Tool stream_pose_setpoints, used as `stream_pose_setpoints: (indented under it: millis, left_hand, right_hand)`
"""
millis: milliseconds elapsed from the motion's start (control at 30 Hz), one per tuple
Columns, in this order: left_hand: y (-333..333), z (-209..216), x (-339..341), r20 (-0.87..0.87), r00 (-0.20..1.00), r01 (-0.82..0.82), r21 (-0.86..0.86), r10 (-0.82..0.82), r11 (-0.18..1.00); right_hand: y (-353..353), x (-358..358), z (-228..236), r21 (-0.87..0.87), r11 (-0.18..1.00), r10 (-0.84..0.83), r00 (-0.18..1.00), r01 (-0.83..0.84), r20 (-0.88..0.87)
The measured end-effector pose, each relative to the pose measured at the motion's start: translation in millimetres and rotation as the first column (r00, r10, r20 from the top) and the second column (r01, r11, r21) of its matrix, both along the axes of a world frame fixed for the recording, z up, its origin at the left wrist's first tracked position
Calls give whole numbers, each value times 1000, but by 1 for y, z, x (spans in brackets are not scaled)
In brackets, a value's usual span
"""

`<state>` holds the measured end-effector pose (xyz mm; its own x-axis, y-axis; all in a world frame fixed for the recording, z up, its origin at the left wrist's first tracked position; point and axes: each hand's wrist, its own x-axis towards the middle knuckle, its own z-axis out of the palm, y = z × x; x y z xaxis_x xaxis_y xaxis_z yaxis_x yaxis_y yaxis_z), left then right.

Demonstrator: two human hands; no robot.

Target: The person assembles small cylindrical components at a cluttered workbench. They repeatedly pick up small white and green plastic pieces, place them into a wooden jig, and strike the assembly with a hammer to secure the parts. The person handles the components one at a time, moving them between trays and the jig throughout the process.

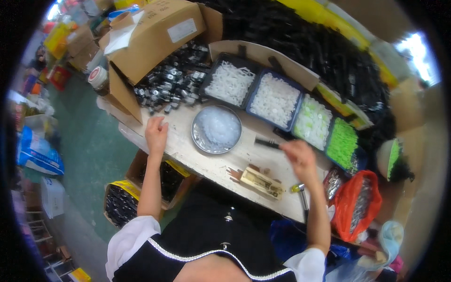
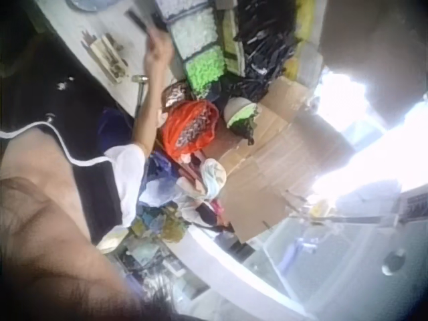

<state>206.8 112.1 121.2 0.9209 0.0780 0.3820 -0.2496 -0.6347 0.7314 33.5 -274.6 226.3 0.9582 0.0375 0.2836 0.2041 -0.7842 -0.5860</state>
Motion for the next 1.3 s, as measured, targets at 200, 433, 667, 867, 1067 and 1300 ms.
stream_pose_setpoints:
  millis: [200, 433, 667, 867, 1067, 1300]
  left_hand:
    - [-22, -7, 36, 171, 978, -170, 330, 119, 929]
    - [-19, -14, 40, 92, 992, -115, 446, 83, 888]
    - [9, -6, 11, 50, 998, 24, 329, -43, 944]
    - [-23, 49, -41, -253, 886, 259, -424, -389, 868]
    - [-110, 56, -90, -208, 593, 737, -251, -778, 628]
    - [-162, 46, -112, -262, 351, 929, -23, -899, 369]
  right_hand:
    - [41, -92, -35, -174, 977, -140, 986, 122, -92]
    - [61, -83, -45, -335, 934, -142, 989, 123, -33]
    - [89, -63, -68, -579, 814, -72, 997, 44, -26]
    - [100, -61, -78, -603, 795, -71, 997, 68, 19]
    - [85, -60, -77, -197, 969, -123, 983, 148, 134]
    - [72, -75, -82, 84, 925, -380, 903, 371, 202]
